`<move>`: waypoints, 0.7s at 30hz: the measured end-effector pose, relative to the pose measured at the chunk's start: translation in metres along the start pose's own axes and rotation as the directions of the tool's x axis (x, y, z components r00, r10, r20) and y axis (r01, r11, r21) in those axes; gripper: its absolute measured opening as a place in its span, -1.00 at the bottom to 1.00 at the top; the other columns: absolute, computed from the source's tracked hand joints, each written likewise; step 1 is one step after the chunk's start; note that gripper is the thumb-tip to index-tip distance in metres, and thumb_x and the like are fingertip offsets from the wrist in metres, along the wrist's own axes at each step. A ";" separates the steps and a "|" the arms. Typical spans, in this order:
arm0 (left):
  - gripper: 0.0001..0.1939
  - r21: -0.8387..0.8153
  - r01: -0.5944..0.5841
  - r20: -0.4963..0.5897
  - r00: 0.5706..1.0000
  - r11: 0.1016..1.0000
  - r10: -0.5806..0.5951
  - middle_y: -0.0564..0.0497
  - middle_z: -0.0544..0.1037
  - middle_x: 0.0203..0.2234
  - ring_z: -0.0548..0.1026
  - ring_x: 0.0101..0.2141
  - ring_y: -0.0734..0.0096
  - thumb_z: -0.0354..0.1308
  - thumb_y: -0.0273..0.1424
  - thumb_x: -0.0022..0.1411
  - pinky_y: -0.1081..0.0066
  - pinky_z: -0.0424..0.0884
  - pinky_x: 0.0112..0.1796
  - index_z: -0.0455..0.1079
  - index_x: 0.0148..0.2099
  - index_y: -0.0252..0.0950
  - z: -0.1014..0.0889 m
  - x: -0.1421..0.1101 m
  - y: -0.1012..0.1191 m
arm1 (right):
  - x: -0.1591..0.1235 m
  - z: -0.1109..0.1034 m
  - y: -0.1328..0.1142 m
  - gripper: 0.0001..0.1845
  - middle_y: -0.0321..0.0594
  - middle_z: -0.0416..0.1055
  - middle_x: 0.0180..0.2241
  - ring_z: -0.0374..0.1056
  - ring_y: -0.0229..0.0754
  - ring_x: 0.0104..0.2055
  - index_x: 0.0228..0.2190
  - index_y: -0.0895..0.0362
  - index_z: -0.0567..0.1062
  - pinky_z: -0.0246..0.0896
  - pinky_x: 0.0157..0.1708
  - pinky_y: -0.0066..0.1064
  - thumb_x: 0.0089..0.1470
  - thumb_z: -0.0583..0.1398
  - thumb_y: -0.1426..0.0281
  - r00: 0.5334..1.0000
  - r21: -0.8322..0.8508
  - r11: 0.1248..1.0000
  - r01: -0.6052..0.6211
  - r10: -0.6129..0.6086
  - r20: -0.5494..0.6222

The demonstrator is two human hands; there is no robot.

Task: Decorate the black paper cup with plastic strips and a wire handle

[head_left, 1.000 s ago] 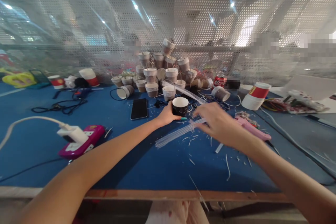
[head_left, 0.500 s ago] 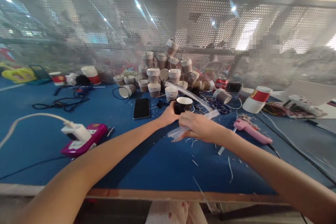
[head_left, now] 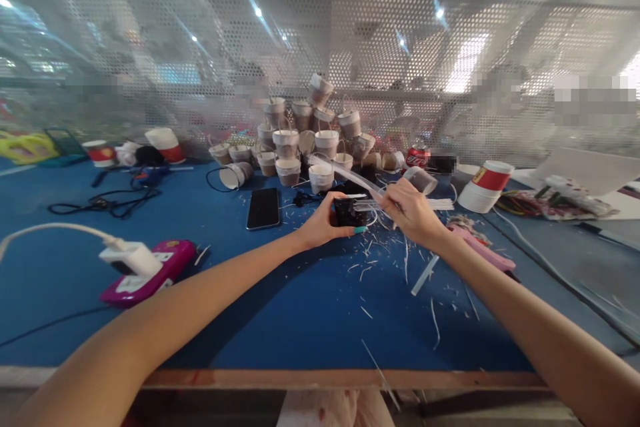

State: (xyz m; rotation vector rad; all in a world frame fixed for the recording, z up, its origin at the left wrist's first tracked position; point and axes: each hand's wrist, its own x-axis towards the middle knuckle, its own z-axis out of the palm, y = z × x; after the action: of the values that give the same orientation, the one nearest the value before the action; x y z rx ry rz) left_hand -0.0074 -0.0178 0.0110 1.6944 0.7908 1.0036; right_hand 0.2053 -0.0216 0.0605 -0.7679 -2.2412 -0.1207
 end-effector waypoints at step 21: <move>-0.19 0.169 -0.200 0.045 0.980 0.965 0.195 -0.12 0.08 0.10 0.26 0.03 0.07 0.38 -0.34 -0.13 0.18 0.41 -0.16 0.07 0.14 -0.06 -0.003 0.003 -0.009 | -0.004 0.016 0.004 -0.63 -0.26 0.23 -0.55 0.15 -0.24 -0.46 -0.56 0.11 0.21 0.04 -0.39 -0.39 0.23 -0.04 0.22 0.994 0.147 0.985 -0.091 0.081 0.075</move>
State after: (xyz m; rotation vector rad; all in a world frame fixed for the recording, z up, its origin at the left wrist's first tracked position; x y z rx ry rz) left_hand -0.0095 -0.0115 0.0037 1.9639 0.7173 1.0685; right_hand 0.1996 -0.0155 0.0462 -0.7959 -2.2481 0.1173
